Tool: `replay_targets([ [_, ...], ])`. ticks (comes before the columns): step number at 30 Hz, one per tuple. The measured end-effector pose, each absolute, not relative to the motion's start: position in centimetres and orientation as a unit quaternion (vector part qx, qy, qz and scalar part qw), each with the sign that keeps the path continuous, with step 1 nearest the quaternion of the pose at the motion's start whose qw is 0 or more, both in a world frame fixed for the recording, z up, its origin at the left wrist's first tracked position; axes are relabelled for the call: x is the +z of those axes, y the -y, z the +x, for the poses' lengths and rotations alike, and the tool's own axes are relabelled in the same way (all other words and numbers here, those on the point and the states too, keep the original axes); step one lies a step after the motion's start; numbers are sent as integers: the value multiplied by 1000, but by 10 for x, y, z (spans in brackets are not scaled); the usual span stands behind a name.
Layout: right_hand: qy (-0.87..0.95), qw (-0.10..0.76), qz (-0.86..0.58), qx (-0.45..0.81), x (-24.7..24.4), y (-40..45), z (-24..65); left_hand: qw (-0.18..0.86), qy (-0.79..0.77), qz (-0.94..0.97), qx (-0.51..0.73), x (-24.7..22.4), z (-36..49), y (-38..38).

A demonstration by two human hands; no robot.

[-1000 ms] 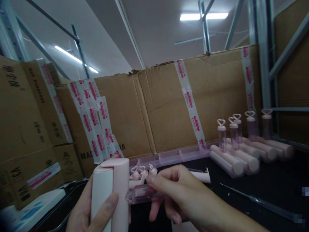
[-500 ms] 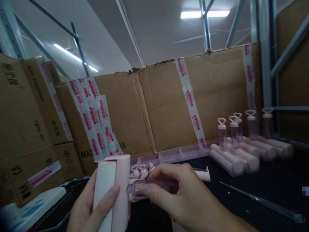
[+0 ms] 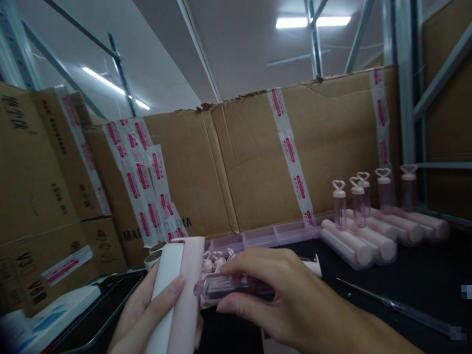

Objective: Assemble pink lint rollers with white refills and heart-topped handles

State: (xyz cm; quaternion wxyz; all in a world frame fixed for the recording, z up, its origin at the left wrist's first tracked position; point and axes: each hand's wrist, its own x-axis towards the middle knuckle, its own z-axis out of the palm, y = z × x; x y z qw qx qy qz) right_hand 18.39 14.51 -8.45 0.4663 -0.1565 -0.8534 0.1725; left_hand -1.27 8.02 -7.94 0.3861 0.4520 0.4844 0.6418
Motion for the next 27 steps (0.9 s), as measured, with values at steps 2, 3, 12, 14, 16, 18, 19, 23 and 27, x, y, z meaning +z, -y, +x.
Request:
replay_targets([
  [2,865,458,-129,158,-83,-148,186,399,-493,460,621,-81,-16,-82],
  [3,870,455,-117,147,-82,-149,187,405,-497,461,613,-82,-17,-83],
  [12,882,451,-105,87,-75,-144,189,436,-484,439,618,-84,-16,-85],
  [14,879,458,-110,77,-72,-140,190,436,-483,432,625,-83,-16,-85],
  [16,872,472,-112,64,-72,-138,191,435,-481,427,630,-84,-16,-85],
  [18,867,480,-122,58,-74,-138,191,437,-483,423,630,-84,-17,-85],
  [19,864,481,-134,61,-76,-138,191,437,-484,423,629,-84,-17,-85],
  [23,845,481,-203,114,-82,-140,188,410,-483,442,635,-84,-19,-83],
  [27,832,476,-202,200,-79,-139,183,382,-501,433,644,-83,-18,-79],
])
